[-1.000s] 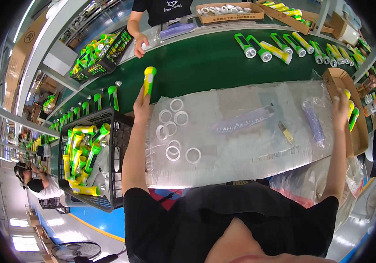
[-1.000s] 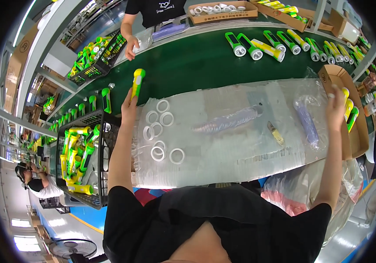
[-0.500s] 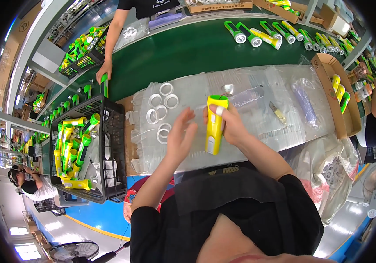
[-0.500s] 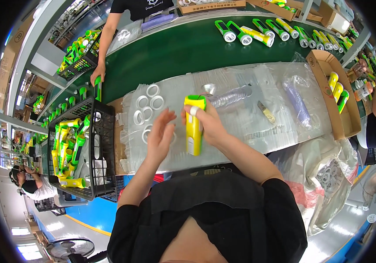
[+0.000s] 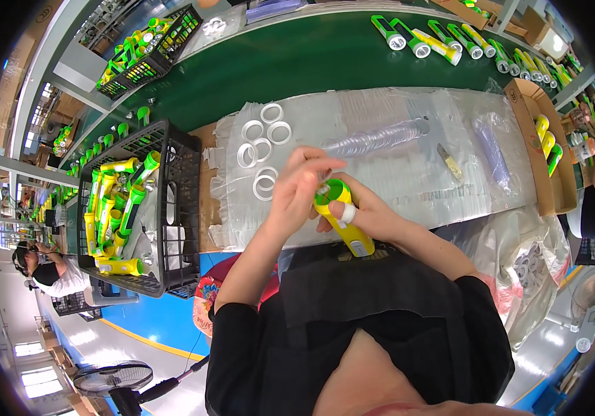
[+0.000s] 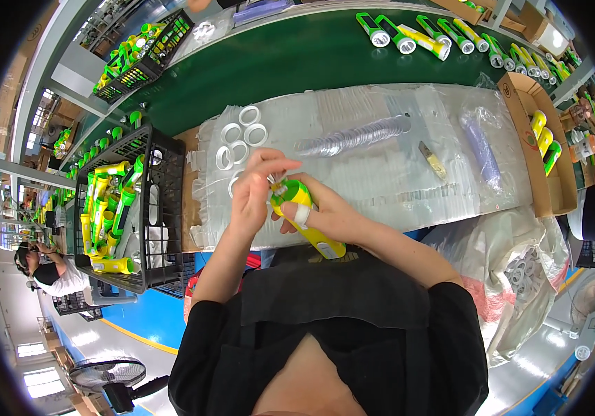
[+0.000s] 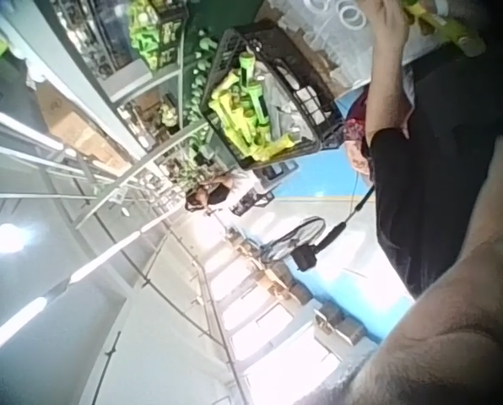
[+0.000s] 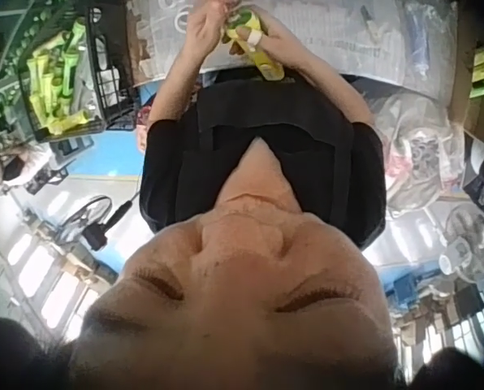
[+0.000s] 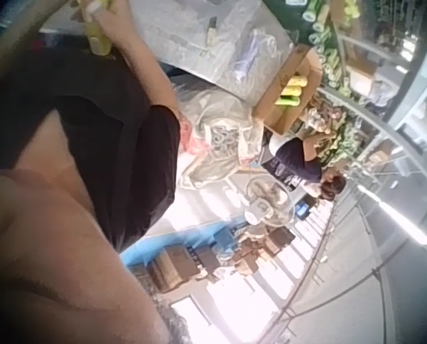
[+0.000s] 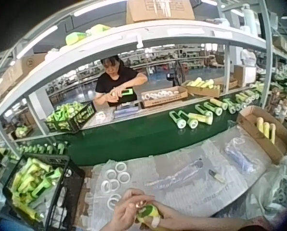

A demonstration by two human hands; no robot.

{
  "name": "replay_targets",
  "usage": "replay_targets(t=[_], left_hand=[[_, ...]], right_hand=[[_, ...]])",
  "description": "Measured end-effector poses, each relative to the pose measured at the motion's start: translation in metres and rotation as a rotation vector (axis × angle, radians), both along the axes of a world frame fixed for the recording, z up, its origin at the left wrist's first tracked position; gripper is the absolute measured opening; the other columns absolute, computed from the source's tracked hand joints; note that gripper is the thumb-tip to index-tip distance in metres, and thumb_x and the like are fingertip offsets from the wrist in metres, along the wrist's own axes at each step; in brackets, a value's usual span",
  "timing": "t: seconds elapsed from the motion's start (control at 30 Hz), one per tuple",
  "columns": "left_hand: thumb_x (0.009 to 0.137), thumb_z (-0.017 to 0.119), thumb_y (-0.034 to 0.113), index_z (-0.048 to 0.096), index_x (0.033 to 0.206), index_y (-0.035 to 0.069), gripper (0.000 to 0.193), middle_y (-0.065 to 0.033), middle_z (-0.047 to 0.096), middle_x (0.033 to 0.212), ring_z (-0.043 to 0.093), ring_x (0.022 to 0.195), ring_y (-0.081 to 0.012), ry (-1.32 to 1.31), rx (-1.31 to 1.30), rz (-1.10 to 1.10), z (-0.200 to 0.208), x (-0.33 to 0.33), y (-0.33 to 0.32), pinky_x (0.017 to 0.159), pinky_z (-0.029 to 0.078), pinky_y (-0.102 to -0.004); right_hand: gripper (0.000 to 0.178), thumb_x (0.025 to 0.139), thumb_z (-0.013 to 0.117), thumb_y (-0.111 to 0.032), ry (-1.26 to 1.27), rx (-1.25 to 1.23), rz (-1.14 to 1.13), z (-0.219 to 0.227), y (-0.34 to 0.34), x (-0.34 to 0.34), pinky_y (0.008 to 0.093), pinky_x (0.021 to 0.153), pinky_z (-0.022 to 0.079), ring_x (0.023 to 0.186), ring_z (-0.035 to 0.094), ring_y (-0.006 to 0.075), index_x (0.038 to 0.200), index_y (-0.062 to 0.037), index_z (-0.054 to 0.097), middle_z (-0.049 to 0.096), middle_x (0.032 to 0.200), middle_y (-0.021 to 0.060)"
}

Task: Assembling plastic flashlights by attaching lenses and caps, then sorting components on a production line.

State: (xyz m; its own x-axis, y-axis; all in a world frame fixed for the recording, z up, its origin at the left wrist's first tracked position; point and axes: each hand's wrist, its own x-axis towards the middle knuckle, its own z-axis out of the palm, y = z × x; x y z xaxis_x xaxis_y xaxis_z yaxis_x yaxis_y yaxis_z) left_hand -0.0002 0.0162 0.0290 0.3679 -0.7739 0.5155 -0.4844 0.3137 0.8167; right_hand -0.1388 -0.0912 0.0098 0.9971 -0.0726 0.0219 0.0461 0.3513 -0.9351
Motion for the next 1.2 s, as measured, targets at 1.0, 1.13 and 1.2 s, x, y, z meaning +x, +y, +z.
replay_targets(t=[1.0, 1.13, 1.2], left_hand=[[0.089, 0.061, 0.015, 0.058, 0.13, 0.008, 0.041, -0.0116, 0.054, 0.116, 0.05, 0.107, -0.0299, -0.276, 0.149, -0.03, -0.005, 0.007, -0.01, 0.09, 0.044, -0.0379], [0.095, 0.05, 0.017, 0.059, 0.127, 0.005, 0.036, -0.0132, 0.054, 0.119, 0.048, 0.111, -0.0324, -0.355, 0.082, 0.027, -0.006, 0.002, 0.0, 0.096, 0.039, -0.0405], [0.096, 0.047, 0.017, 0.059, 0.126, 0.004, 0.036, -0.0137, 0.054, 0.119, 0.048, 0.111, -0.0331, -0.353, 0.057, 0.012, -0.009, 0.002, 0.003, 0.097, 0.037, -0.0414]], right_hand=[[0.038, 0.095, 0.056, -0.023, 0.081, 0.116, -0.238, 0.004, -0.023, 0.001, 0.0296, 0.064, 0.049, 0.07, 0.06, 0.0154, 0.126, -0.0048, 0.046, 0.061, 0.086, 0.0087], [0.039, 0.095, 0.057, -0.024, 0.062, 0.057, -0.157, 0.004, -0.018, 0.006, 0.0299, 0.065, 0.05, 0.07, 0.06, 0.0156, 0.126, -0.004, 0.045, 0.06, 0.087, 0.0083], [0.039, 0.095, 0.056, -0.025, 0.064, 0.054, -0.122, 0.004, -0.016, 0.008, 0.0302, 0.065, 0.05, 0.071, 0.061, 0.0157, 0.126, -0.0039, 0.045, 0.06, 0.088, 0.0082]])
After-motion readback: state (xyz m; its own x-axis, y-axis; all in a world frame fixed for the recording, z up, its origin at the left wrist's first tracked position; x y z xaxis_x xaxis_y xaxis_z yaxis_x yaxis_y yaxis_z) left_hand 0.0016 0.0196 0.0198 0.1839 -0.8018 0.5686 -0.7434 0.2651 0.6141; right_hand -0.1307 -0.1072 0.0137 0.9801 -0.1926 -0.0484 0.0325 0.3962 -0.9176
